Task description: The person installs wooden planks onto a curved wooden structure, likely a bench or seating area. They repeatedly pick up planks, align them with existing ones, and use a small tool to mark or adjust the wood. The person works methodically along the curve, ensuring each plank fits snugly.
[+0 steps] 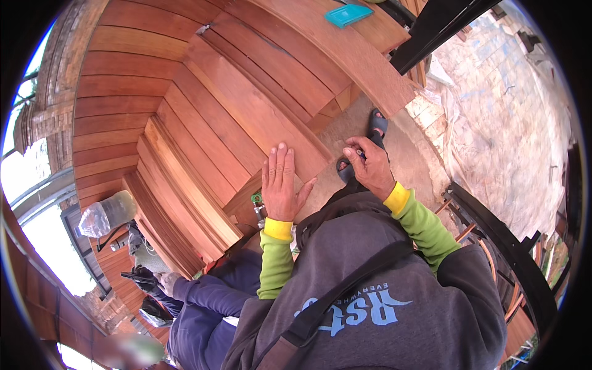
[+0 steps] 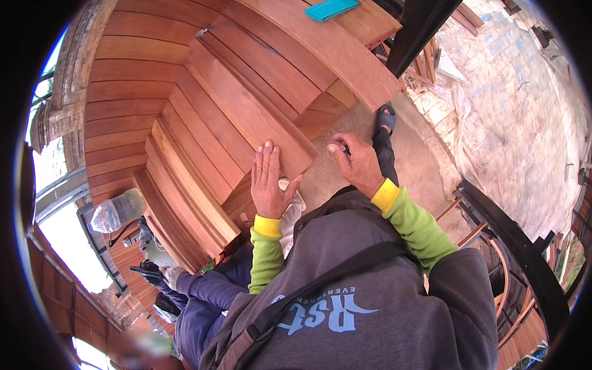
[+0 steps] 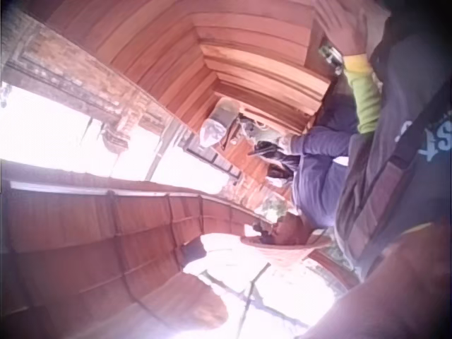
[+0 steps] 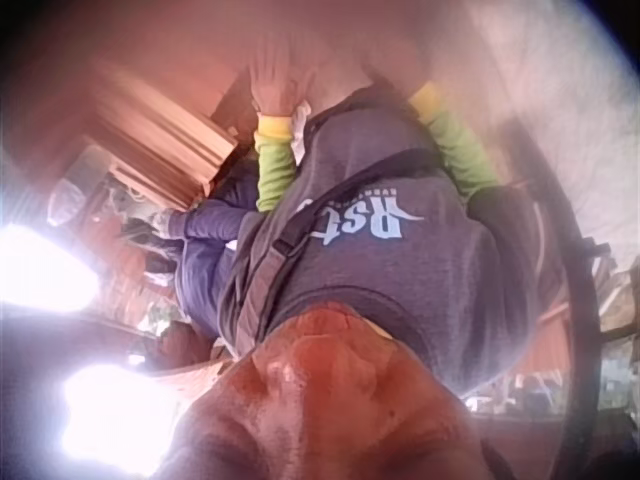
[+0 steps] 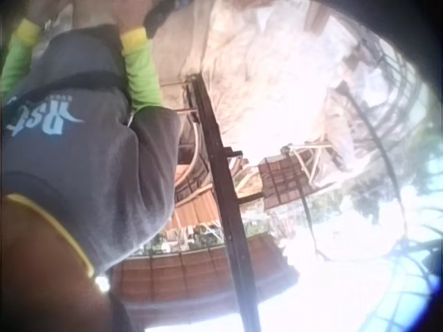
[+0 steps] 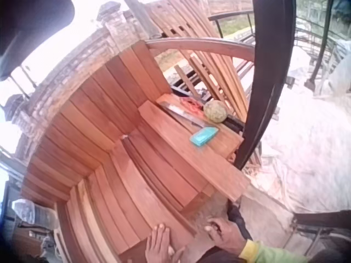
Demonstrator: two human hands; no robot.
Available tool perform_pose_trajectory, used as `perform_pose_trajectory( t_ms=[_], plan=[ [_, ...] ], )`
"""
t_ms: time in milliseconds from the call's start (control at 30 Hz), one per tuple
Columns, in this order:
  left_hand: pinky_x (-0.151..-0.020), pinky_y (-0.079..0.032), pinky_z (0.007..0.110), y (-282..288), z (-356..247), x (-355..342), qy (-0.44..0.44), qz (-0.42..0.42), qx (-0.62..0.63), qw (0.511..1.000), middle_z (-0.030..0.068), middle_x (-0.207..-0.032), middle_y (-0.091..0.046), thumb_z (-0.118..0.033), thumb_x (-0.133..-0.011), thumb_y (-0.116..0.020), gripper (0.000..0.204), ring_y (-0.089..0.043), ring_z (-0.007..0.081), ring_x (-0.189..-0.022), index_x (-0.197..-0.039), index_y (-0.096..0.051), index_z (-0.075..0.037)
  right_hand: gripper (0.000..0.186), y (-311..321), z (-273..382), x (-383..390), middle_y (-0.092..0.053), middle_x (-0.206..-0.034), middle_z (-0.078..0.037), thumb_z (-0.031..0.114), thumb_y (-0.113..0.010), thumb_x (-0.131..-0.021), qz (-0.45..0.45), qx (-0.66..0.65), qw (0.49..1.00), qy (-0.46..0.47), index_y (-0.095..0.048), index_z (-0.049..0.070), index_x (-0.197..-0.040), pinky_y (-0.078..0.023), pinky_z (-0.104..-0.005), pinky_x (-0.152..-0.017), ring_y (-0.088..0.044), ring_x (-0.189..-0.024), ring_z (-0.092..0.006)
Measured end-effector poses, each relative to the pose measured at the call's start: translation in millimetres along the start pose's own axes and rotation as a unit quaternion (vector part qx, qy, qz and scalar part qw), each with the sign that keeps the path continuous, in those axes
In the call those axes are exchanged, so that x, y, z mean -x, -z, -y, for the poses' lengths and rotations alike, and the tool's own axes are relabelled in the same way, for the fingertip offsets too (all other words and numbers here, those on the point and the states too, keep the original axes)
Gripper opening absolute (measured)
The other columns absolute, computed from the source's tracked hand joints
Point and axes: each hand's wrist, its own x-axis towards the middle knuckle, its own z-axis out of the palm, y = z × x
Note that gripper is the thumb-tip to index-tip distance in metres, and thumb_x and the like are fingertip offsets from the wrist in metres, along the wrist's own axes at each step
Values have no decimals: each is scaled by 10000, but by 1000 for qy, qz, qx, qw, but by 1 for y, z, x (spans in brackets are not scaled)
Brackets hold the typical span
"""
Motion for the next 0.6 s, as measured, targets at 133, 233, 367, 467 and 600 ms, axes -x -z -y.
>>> perform_pose_trajectory(
  t_ms=[133,233,367,467,600],
  plan=[
    [-1060,-293,462,-1,-1,-2,9,8,2,1000,159,-1425,-384,-385,-754,-707,767,-339,339,-1330,-1353,-410,-11,179,-6,-1,-1,-609,-813,-169,163,-583,-891,-1,-23,999,-30,-584,-3,-958,-472,-333,-582,-603,-667,-274],
    [-1057,-297,464,-3,0,-2,7,12,1,1000,162,-1418,-392,-390,-754,-707,763,-348,340,-1325,-1349,-417,-10,174,-15,-7,1,-612,-808,-181,158,-573,-893,15,-78,993,-82,-587,-6,-949,-472,-349,-587,-608,-675,-295],
    [-1052,-305,467,-5,0,-3,7,12,0,1000,164,-1412,-401,-395,-754,-707,760,-364,339,-1315,-1343,-424,-9,175,-16,-7,0,-618,-820,-200,158,-564,-896,20,-50,996,-69,-588,-5,-954,-475,-370,-604,-615,-711,-336],
    [-1049,-311,467,-7,1,-3,11,13,4,1000,160,-1410,-405,-399,-754,-706,748,-372,335,-1311,-1335,-436,-13,173,-16,-7,0,-620,-829,-208,156,-561,-896,30,-58,993,-96,-587,-4,-954,-477,-379,-621,-619,-742,-354],
    [-1047,-315,467,-10,2,-3,-4,11,-11,1000,149,-1411,-407,-399,-751,-706,732,-378,327,-1309,-1324,-452,-20,171,-16,-7,-2,-620,-835,-208,154,-559,-896,27,-52,995,-83,-585,-5,-955,-477,-385,-636,-619,-759,-361]
  ],
)
